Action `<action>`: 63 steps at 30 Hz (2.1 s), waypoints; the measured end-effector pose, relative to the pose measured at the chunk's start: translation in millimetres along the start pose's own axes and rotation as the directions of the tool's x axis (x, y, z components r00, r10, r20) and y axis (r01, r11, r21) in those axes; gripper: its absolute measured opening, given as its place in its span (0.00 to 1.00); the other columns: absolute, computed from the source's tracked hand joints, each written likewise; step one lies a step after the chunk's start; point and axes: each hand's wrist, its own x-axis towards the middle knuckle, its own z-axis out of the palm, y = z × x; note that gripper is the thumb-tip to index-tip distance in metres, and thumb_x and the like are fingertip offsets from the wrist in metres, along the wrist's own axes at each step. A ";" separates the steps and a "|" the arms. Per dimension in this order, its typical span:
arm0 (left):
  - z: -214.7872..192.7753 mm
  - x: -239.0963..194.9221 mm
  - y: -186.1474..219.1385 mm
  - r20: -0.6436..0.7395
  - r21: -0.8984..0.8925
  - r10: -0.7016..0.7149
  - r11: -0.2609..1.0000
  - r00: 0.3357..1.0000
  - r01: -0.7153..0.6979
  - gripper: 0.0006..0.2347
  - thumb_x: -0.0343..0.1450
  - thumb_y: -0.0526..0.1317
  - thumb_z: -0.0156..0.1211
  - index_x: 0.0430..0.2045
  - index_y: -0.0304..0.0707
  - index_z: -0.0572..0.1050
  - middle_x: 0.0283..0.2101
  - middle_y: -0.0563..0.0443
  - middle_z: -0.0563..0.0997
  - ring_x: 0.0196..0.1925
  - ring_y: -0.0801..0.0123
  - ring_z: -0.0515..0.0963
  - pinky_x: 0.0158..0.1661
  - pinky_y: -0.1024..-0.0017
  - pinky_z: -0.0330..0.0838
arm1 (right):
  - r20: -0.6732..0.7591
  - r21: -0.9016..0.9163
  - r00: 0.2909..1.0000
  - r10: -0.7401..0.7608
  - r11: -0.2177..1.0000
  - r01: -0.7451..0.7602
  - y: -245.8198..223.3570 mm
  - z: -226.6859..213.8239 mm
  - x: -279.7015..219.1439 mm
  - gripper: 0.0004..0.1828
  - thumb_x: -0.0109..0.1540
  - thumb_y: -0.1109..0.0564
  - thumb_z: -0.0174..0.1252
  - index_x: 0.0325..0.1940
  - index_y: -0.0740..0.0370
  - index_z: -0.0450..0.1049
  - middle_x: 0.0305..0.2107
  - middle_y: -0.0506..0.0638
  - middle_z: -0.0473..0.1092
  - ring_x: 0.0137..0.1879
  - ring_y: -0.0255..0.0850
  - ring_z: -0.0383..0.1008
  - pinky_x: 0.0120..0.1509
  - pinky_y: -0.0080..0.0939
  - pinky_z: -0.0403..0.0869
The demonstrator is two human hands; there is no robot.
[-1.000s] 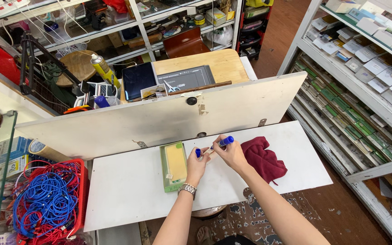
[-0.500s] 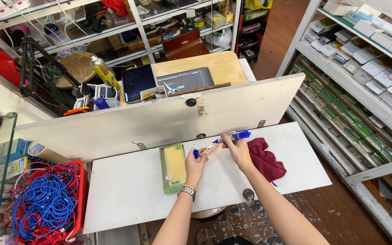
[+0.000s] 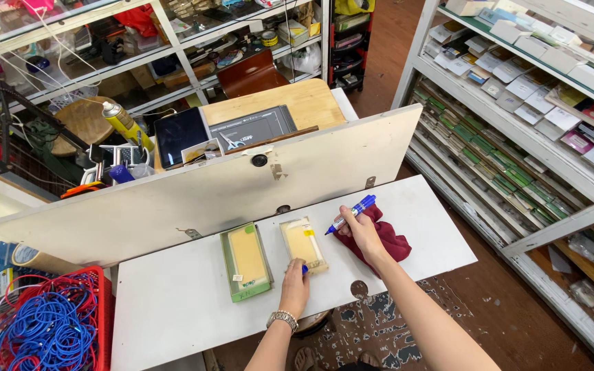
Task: The person retrieves small packaged items from a glass display cabinet, places them on a counter, and wipes each item with a red cloth. They then use a blue marker to write on the items before returning them to the cabinet.
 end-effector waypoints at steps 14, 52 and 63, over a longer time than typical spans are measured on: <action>-24.0 45.7 121.6 0.039 -0.219 0.141 0.967 0.989 -0.129 0.14 0.68 0.39 0.65 0.44 0.32 0.73 0.38 0.46 0.76 0.40 0.59 0.77 0.44 0.63 0.72 | 0.022 -0.198 0.963 -0.270 0.943 0.269 -53.3 -11.3 -44.7 0.17 0.69 0.46 0.55 0.38 0.63 0.71 0.22 0.46 0.68 0.31 0.32 0.68 0.38 0.34 0.67; -74.9 56.1 176.6 0.182 0.097 0.375 0.913 0.909 -0.396 0.11 0.73 0.42 0.53 0.46 0.37 0.72 0.46 0.44 0.79 0.50 0.49 0.79 0.50 0.56 0.71 | 0.549 -0.026 0.815 0.186 0.978 -0.206 -68.3 -53.3 -50.2 0.30 0.74 0.35 0.43 0.31 0.59 0.71 0.20 0.42 0.64 0.27 0.33 0.64 0.47 0.40 0.75; -19.5 40.0 178.9 0.256 0.172 0.151 0.965 0.955 -0.199 0.15 0.77 0.48 0.49 0.36 0.30 0.68 0.36 0.33 0.79 0.40 0.41 0.80 0.41 0.50 0.74 | -0.020 0.818 0.992 0.121 0.573 -0.054 -57.8 -22.4 -35.6 0.16 0.70 0.47 0.51 0.32 0.56 0.62 0.19 0.42 0.57 0.26 0.34 0.59 0.38 0.36 0.67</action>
